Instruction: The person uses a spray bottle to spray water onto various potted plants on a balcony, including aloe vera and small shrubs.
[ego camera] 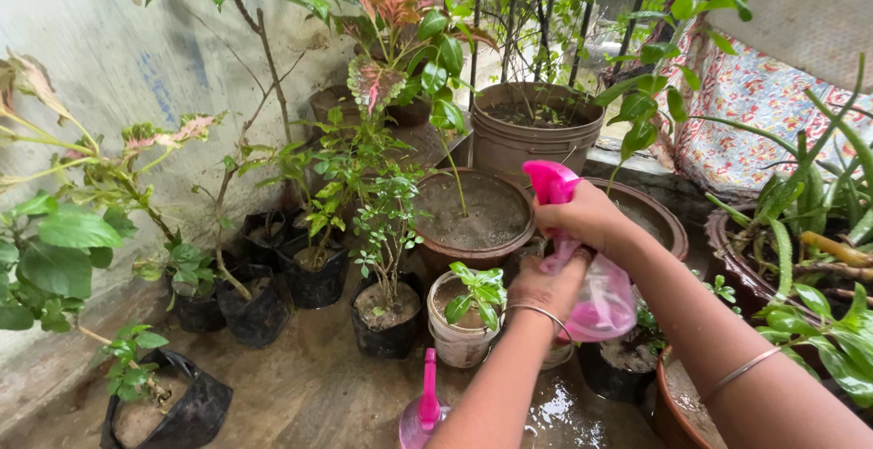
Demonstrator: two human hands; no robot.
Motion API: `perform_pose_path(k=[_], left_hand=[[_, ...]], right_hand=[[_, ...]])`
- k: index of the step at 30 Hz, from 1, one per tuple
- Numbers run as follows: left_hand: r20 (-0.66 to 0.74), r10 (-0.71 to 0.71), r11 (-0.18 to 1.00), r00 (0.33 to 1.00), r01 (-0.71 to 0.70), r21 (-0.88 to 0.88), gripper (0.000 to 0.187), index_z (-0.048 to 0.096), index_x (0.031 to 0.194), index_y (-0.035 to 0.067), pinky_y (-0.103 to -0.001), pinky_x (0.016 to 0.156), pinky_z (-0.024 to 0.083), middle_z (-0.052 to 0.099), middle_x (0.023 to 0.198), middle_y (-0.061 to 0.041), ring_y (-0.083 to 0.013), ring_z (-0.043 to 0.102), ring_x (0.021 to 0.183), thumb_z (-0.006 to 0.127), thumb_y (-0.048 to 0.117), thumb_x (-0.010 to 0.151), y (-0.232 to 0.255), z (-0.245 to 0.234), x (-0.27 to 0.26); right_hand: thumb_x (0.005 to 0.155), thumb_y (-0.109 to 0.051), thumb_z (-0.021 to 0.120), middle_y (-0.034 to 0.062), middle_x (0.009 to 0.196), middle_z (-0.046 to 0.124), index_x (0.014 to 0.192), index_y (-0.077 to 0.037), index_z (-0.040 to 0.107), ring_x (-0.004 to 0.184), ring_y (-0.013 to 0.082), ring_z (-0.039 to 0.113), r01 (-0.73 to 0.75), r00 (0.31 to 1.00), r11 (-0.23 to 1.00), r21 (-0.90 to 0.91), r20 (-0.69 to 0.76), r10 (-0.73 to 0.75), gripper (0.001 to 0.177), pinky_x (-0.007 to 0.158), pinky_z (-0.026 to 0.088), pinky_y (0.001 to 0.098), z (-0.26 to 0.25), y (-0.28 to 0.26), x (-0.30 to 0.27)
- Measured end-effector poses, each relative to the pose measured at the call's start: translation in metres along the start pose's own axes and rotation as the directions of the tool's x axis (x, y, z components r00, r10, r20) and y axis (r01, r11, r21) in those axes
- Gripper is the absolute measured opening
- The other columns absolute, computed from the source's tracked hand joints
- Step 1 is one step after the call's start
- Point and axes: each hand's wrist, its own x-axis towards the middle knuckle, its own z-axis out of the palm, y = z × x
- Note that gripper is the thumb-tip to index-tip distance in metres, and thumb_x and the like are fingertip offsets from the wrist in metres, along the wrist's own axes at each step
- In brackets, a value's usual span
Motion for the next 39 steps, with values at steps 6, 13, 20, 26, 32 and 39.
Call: perform_pose_path(k=[6,13,20,26,32,39], left_hand=[[0.045,0.053,0.995,0.998,-0.057,0.082,0.087,0.067,0.117,0.003,-0.041,0.104,0.048,0.072,0.117,-0.024,-0.0377,0.068,0.115,0.07,0.072,0.064,0.012,-0.016,-0.001],[-0.033,0.102,0.991,0.994,-0.099,0.087,0.084,0.069,0.12,0.009,-0.042,0.103,0.049,0.07,0.119,-0.024,-0.0389,0.067,0.113,0.068,0.072,0.065,0.008,-0.022,0.008],[-0.1,0.096,0.995,0.99,-0.093,0.04,0.087,0.067,0.121,0.009,-0.041,0.103,0.049,0.071,0.12,-0.022,-0.0352,0.068,0.115,0.073,0.072,0.061,0.002,-0.043,0.016],[-0.126,0.087,0.995,0.988,-0.079,0.062,0.088,0.068,0.122,0.011,-0.04,0.103,0.049,0.071,0.122,-0.021,-0.0347,0.068,0.117,0.073,0.073,0.06,0.007,-0.076,0.011],[-0.14,0.067,0.986,0.988,-0.044,0.158,0.094,0.065,0.126,0.012,-0.041,0.103,0.05,0.069,0.125,-0.022,-0.0353,0.067,0.118,0.071,0.078,0.06,0.007,-0.114,-0.009],[-0.23,0.09,0.977,0.969,-0.042,0.208,0.096,0.062,0.128,0.009,-0.042,0.103,0.05,0.07,0.122,-0.024,-0.0362,0.067,0.117,0.073,0.078,0.062,-0.002,-0.147,-0.016]], right_hand=[[0.069,-0.009,0.071,-0.0018,0.084,0.071,0.097,-0.007,0.07,0.071,0.0069,0.063,0.165,0.984,0.949,0.269,0.019,-0.176,0.027,0.065,0.051,0.0256,-0.003,-0.016,-0.012],[0.077,-0.013,0.072,0.0058,0.076,0.068,0.091,-0.002,0.07,0.065,0.0144,0.064,0.064,0.986,0.988,0.141,-0.163,-0.04,0.018,0.062,0.052,0.0313,0.005,-0.014,0.0],[0.075,-0.011,0.072,0.0054,0.079,0.07,0.095,-0.001,0.07,0.067,0.0143,0.064,0.109,0.979,0.962,0.252,-0.195,-0.06,0.022,0.063,0.052,0.0315,0.024,-0.022,0.009],[0.076,-0.012,0.072,0.0028,0.086,0.072,0.104,-0.003,0.07,0.074,0.0124,0.066,0.107,0.972,0.954,0.28,-0.229,-0.042,0.03,0.068,0.053,0.0292,0.044,-0.045,0.01],[0.073,-0.007,0.073,0.0027,0.083,0.069,0.1,-0.005,0.067,0.073,0.0115,0.064,0.182,0.983,0.89,0.417,-0.1,-0.154,0.028,0.068,0.051,0.0284,0.07,-0.058,0.013],[0.073,-0.006,0.07,0.0028,0.085,0.069,0.097,-0.004,0.065,0.073,0.0113,0.064,0.22,0.962,0.835,0.504,0.031,-0.272,0.025,0.067,0.051,0.0271,0.107,-0.078,0.021]])
